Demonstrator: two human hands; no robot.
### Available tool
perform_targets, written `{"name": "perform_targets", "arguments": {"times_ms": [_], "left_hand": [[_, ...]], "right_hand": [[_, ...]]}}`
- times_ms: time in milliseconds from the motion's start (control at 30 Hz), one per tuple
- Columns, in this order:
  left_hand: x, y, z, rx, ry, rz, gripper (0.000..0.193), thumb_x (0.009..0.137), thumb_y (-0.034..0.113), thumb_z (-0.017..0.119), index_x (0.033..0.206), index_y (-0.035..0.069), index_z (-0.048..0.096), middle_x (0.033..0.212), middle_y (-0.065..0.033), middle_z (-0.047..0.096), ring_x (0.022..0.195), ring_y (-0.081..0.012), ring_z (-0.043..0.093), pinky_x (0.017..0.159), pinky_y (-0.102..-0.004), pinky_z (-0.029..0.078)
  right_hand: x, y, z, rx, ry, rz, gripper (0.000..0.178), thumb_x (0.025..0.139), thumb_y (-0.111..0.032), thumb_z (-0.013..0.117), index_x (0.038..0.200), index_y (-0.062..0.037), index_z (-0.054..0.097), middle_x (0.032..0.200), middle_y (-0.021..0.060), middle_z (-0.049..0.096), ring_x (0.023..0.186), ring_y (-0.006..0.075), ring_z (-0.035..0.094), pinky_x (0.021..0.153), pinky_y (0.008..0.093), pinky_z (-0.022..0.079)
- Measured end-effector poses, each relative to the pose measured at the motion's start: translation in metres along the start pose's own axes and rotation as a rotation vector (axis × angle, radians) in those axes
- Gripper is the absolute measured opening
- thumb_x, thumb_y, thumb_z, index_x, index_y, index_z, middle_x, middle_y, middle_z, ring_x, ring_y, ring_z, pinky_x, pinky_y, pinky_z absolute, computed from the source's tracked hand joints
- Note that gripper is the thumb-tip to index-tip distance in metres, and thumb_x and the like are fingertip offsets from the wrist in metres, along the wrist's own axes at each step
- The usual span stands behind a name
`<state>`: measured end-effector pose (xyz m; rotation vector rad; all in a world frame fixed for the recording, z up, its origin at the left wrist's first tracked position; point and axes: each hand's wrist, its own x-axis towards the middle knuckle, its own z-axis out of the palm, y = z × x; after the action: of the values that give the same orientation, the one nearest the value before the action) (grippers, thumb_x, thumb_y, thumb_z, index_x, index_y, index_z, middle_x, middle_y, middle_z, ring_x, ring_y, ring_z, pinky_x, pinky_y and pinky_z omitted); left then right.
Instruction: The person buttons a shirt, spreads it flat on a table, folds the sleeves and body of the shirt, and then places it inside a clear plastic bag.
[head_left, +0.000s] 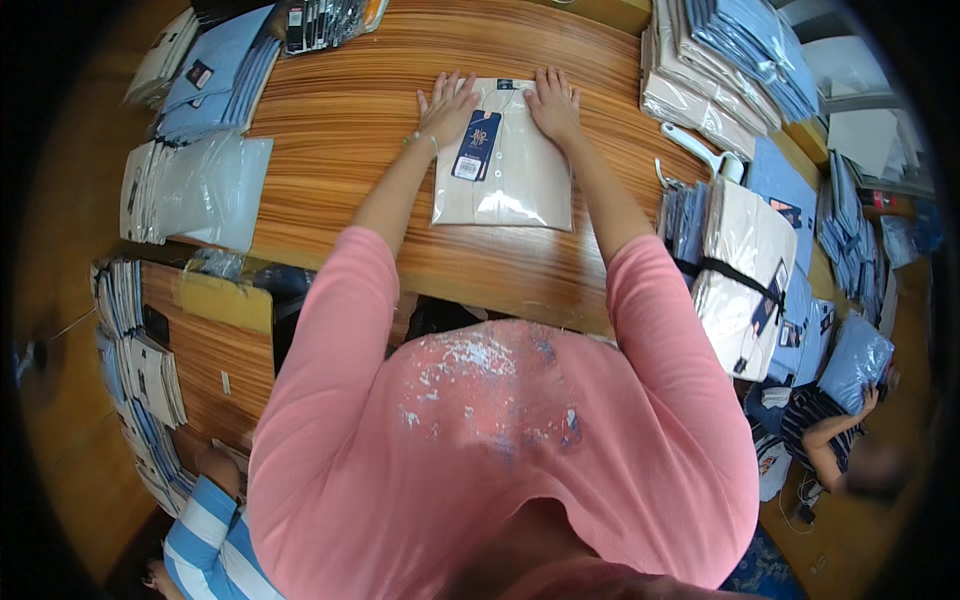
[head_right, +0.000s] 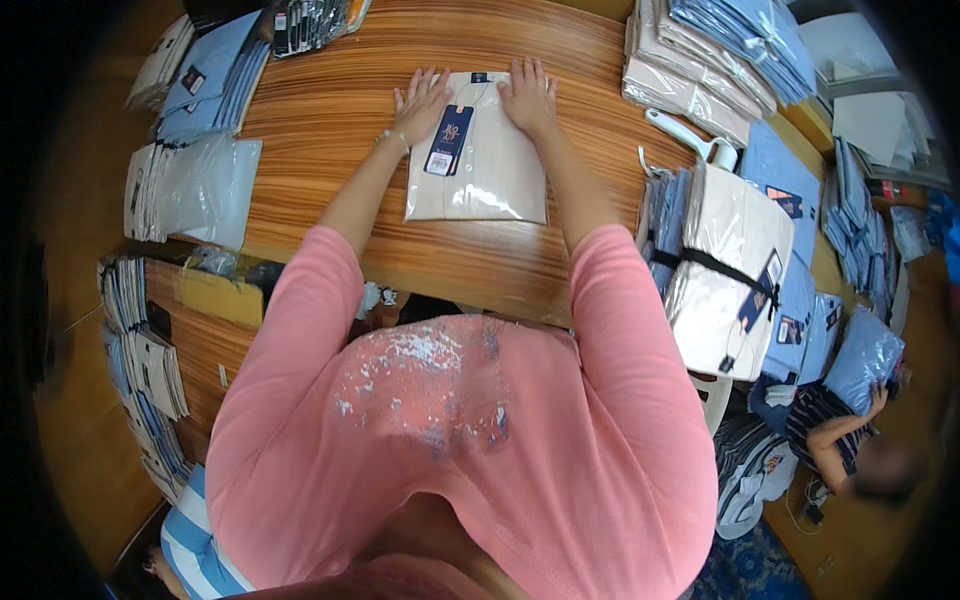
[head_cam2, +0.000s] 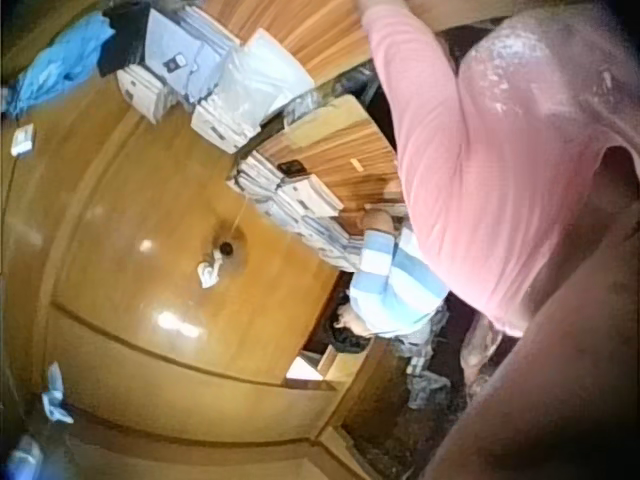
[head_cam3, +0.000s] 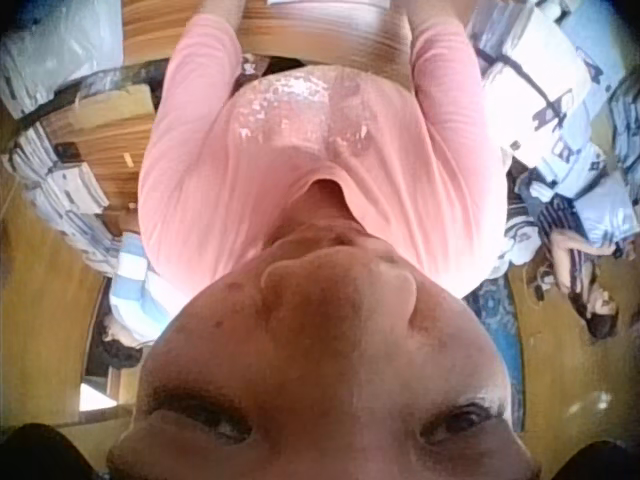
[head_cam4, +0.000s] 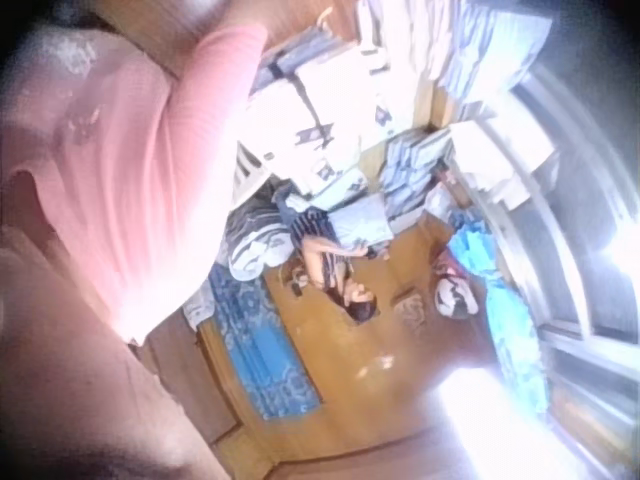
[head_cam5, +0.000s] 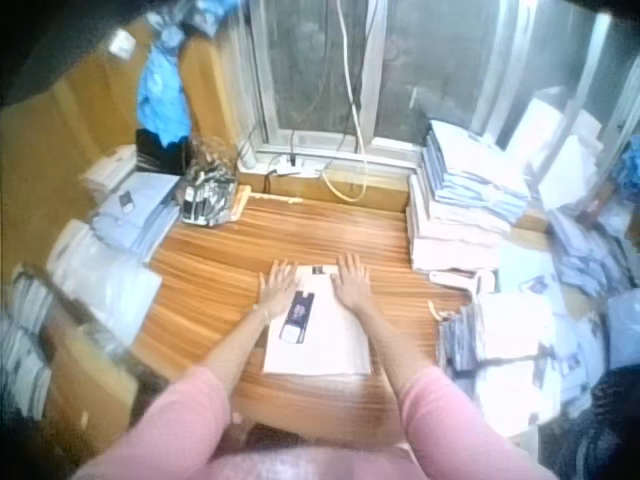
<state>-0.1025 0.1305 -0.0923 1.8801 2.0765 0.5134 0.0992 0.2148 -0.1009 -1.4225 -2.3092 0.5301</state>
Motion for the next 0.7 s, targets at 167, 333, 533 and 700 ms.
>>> {"name": "perform_targets", "arguments": {"times_ms": [167,333,533,700], "left_hand": [[0.015,0.014,-0.057,0.347,-0.257,-0.006,0.067,0.083,0.051,0.053,0.136,0.012,0.039,0.136,-0.0113,0.040,0.129,-0.0259,0.030,0.102,-0.0579,0.018],[-0.029,-0.025,-0.095,-0.955,-0.692,-0.061,0.070,0.083,0.052,0.056,0.132,0.005,0.040,0.130,-0.0125,0.047,0.117,-0.0248,0.046,0.099,-0.0388,0.036],[-0.201,0.025,-0.022,-1.701,-0.128,-0.412,0.048,0.095,0.021,0.048,0.136,0.003,0.031,0.131,-0.0124,0.046,0.117,-0.0175,0.047,0.097,-0.0328,0.040],[-0.219,0.065,-0.068,-1.660,0.085,-0.307,0.039,0.096,0.014,0.043,0.132,0.002,0.035,0.128,-0.0109,0.048,0.116,-0.0169,0.048,0.097,-0.0312,0.040]], "right_hand": [[0.007,-0.026,-0.070,-0.238,-0.283,0.099,0.057,0.083,-0.044,0.055,0.130,-0.0138,0.044,0.137,0.0140,0.040,0.128,0.0316,0.035,0.105,0.0511,0.023],[-0.052,-0.018,-0.096,1.281,-0.358,0.226,0.048,0.084,-0.036,0.061,0.123,-0.0087,0.049,0.118,0.0154,0.056,0.103,0.0261,0.057,0.092,0.0383,0.043],[-0.186,-0.039,-0.055,1.539,-0.280,0.671,0.045,0.091,-0.033,0.054,0.121,-0.0009,0.048,0.114,0.0135,0.058,0.102,0.0218,0.058,0.088,0.0338,0.047],[-0.202,-0.066,-0.094,1.655,-0.208,0.553,0.048,0.091,-0.037,0.053,0.122,0.0004,0.047,0.115,0.0126,0.057,0.103,0.0205,0.057,0.089,0.0331,0.047]]}}
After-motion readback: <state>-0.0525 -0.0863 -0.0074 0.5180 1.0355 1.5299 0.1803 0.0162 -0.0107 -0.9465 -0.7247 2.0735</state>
